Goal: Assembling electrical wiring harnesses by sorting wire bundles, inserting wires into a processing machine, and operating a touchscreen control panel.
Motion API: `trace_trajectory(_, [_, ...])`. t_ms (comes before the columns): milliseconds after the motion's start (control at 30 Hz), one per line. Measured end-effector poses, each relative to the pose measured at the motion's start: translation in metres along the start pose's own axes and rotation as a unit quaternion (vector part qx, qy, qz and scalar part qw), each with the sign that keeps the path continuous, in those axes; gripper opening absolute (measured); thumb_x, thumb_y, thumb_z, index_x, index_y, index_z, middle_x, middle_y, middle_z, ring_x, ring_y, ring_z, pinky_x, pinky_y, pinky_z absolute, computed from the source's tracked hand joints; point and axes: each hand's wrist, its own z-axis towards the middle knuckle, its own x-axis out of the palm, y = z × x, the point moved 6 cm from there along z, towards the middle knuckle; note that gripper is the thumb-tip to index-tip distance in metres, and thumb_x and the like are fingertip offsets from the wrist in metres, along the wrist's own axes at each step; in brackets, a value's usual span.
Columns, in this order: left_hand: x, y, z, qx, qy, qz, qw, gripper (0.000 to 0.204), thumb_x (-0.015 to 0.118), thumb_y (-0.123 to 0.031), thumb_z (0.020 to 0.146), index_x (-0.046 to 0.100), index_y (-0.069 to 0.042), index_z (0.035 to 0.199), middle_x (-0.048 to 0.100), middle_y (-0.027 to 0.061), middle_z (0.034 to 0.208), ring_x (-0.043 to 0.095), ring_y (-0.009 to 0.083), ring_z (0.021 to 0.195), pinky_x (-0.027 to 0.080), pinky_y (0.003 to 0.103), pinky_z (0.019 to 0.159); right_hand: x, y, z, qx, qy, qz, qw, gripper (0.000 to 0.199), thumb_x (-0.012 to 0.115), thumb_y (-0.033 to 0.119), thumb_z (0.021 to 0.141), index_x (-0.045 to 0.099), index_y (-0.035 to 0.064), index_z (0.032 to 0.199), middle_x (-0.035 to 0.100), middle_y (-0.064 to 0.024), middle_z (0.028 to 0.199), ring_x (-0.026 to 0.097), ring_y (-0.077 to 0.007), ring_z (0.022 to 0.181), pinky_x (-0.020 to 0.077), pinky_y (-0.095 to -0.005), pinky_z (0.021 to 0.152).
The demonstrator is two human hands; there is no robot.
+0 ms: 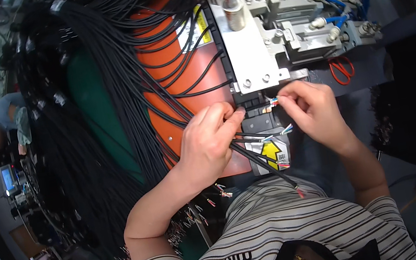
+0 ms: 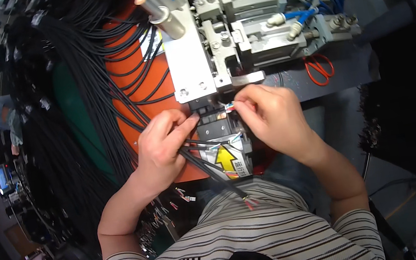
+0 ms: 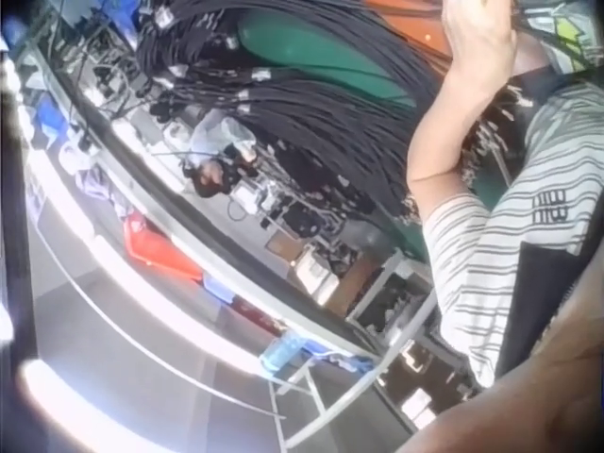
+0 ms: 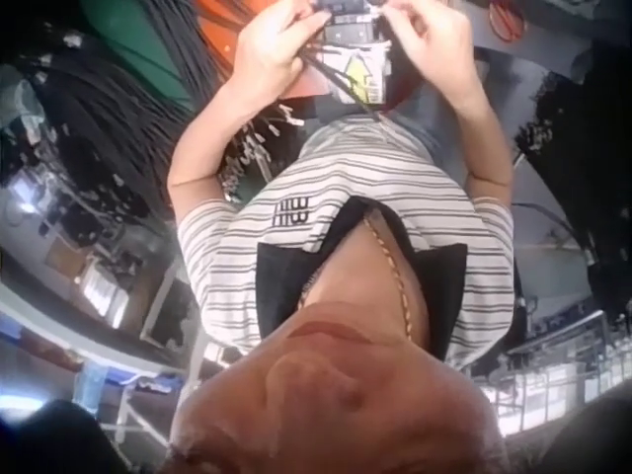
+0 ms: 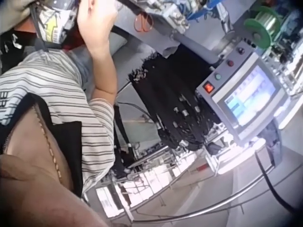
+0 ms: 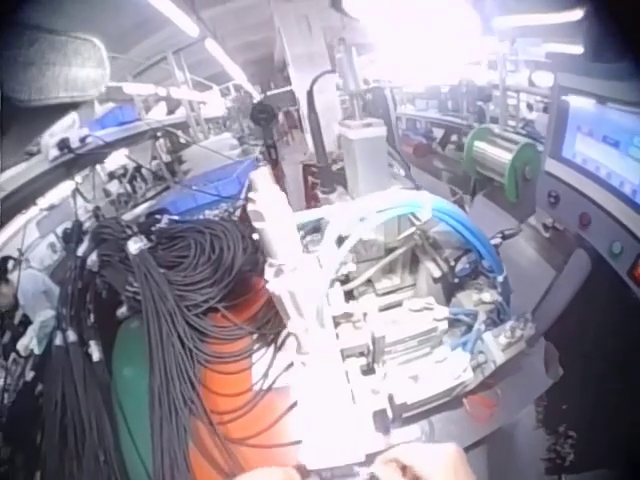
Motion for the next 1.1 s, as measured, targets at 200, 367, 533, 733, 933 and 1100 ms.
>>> trace_trajectory(200, [0.006,0.001,0.001,-0.023,0.006,-0.038,0.999,0.04,0.073,0.0,0.071,0.064,0.0,0.11,0.061,0.0111,0.086,0.065,0.0273,0.072,0.052,0.036,0.06,0.009,0.017,-0.016,0.107,0.083,0.298,0.945,0.03,0.065,-0.01,0.082,0.064,-0.0029,0.111,0.063,-0.0048,0.093,0.054,-0.0018,0.061,0.0418,-0.0162,0.053])
trace_trajectory(367, [-0.002,-0.014,0.007,0.027,-0.028,-0.111,0.993,0.029,0.076,-0.008,0.076,0.066,0.001,0.101,0.062,0.0096,0.08,0.064,0.027,0.067,0.05,0.035,0.054,0.015,0.018,-0.01,0.004,0.025,0.264,0.964,0.014,0.063,-0.01,0.086,0.065,-0.0053,0.099,0.064,-0.0106,0.1,0.06,-0.006,0.068,0.0475,-0.0184,0.056])
trace_trajectory(533, [-0.003,-0.015,0.012,0.019,-0.09,-0.128,0.987,0.027,0.073,0.002,0.073,0.064,0.001,0.098,0.063,0.0115,0.078,0.064,0.0269,0.061,0.05,0.034,0.052,0.023,0.014,-0.016,0.103,-0.012,0.444,0.89,0.023,0.06,-0.008,0.091,0.059,-0.0074,0.114,0.064,-0.0104,0.103,0.061,-0.008,0.068,0.05,-0.0203,0.059])
trace_trajectory(733, [0.008,-0.011,0.018,-0.011,-0.043,-0.181,0.982,0.025,0.071,0.003,0.075,0.064,0.001,0.099,0.062,0.0122,0.075,0.062,0.028,0.06,0.047,0.035,0.051,0.021,0.004,-0.017,0.11,0.031,0.486,0.867,0.02,0.054,0.007,0.1,0.061,-0.0057,0.113,0.065,-0.0114,0.096,0.06,-0.0095,0.061,0.0435,-0.0186,0.053])
trace_trajectory(933, [0.013,-0.01,0.018,-0.013,-0.009,-0.196,0.98,0.022,0.07,0.003,0.076,0.064,0.002,0.097,0.06,0.0123,0.072,0.059,0.0287,0.057,0.044,0.037,0.051,0.029,-0.008,-0.014,0.215,0.144,0.579,0.773,0.031,0.046,0.019,0.104,0.063,-0.0056,0.114,0.065,-0.0088,0.091,0.06,-0.0091,0.06,0.0414,-0.0174,0.051])
trace_trajectory(1100, [0.013,-0.009,0.019,-0.015,-0.021,-0.206,0.978,0.022,0.07,0.004,0.075,0.064,0.001,0.096,0.058,0.0112,0.071,0.058,0.0285,0.056,0.044,0.037,0.05,0.028,-0.003,-0.011,0.217,0.142,0.666,0.7,0.025,0.055,0.015,0.1,0.062,-0.0048,0.113,0.065,-0.0113,0.089,0.058,-0.0109,0.058,0.0434,-0.02,0.049])
